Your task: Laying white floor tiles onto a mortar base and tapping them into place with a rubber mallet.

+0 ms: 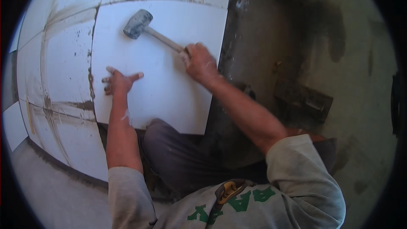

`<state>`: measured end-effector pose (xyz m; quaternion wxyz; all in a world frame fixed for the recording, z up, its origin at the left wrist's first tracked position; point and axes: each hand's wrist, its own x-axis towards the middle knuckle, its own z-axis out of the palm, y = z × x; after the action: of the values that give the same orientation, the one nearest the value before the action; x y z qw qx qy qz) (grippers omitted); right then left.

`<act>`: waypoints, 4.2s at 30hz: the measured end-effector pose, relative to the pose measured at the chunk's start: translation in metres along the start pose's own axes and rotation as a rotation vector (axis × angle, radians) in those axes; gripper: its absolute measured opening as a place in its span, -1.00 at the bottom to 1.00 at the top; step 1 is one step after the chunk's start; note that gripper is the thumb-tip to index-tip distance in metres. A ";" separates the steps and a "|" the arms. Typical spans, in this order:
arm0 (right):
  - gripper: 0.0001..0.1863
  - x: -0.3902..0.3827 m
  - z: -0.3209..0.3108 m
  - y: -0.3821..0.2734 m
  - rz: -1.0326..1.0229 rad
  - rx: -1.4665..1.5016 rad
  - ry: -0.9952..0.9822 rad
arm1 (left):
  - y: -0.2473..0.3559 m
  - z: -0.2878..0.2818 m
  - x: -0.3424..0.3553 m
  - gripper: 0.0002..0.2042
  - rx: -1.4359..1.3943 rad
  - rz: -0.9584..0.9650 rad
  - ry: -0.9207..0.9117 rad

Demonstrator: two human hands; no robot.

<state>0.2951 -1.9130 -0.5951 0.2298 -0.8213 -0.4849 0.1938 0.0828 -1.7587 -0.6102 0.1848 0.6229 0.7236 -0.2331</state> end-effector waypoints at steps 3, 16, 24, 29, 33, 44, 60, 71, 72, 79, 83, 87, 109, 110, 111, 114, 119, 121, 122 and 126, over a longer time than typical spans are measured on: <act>-0.77 -0.047 -0.030 0.022 0.154 0.033 0.091 | -0.011 0.003 0.007 0.41 0.064 -0.005 -0.008; -0.61 -0.270 0.034 0.008 1.038 0.374 -0.919 | -0.029 0.025 0.030 0.44 -0.027 0.096 0.018; -0.70 -0.289 0.054 0.016 0.821 0.227 -0.748 | -0.023 0.018 0.025 0.41 -0.015 0.090 0.025; -0.67 -0.293 0.047 0.026 0.767 0.174 -0.792 | -0.013 0.007 0.009 0.42 0.021 0.044 -0.031; -0.68 -0.290 0.035 0.031 0.717 0.197 -0.915 | -0.011 0.001 0.004 0.43 0.029 0.015 -0.025; -0.61 -0.253 0.005 0.047 0.563 -0.022 -1.185 | -0.009 0.002 0.006 0.42 0.061 -0.008 -0.036; -0.53 -0.052 -0.015 -0.034 -0.137 -0.028 -0.040 | -0.004 -0.014 -0.007 0.44 -0.005 -0.055 -0.061; -0.61 0.016 0.024 -0.013 -0.183 -0.228 -0.173 | -0.006 -0.022 -0.007 0.48 -0.114 -0.085 -0.139; -0.61 0.018 0.025 -0.012 -0.206 -0.233 -0.175 | -0.004 -0.024 -0.007 0.47 -0.098 -0.079 -0.148; -0.75 0.030 0.020 -0.023 -0.085 0.002 -0.326 | -0.005 -0.036 -0.008 0.48 -0.132 -0.102 -0.214; -0.70 0.039 0.006 -0.036 0.033 0.189 -0.465 | -0.005 -0.035 -0.006 0.48 -0.131 -0.099 -0.239; -0.60 0.048 -0.017 -0.078 -0.036 0.701 -0.444 | -0.010 -0.033 -0.006 0.49 -0.146 -0.101 -0.231; -0.46 0.054 -0.028 -0.137 -0.135 0.765 -0.355 | -0.011 -0.033 -0.002 0.48 -0.164 -0.100 -0.241; -0.46 0.059 -0.029 -0.144 -0.252 0.857 -0.276 | -0.012 -0.034 -0.003 0.48 -0.163 -0.110 -0.239; -0.43 0.064 -0.025 -0.147 -0.349 0.884 -0.215 | -0.013 -0.035 -0.003 0.48 -0.153 -0.118 -0.253; -0.40 0.070 0.029 -0.100 -0.202 0.639 -0.219 | -0.004 -0.037 0.000 0.48 -0.152 -0.102 -0.258; -0.40 0.063 0.039 -0.102 0.171 0.371 -0.443 | -0.010 -0.028 -0.013 0.49 -0.139 -0.092 -0.283; -0.47 0.071 0.047 -0.101 -0.087 0.471 -0.291 | -0.008 -0.032 -0.001 0.49 -0.179 -0.104 -0.205; -0.47 0.062 0.047 -0.093 -0.114 0.453 -0.245 | -0.007 -0.034 0.000 0.49 -0.183 -0.094 -0.203; -0.44 0.057 0.014 -0.096 -0.064 0.593 -0.303 | -0.009 -0.039 -0.004 0.47 -0.137 -0.121 -0.276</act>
<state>0.2451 -1.8188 -0.5578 0.3902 -0.6648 -0.4614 0.4392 0.0756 -1.7402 -0.5748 0.3101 0.5260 0.7418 -0.2772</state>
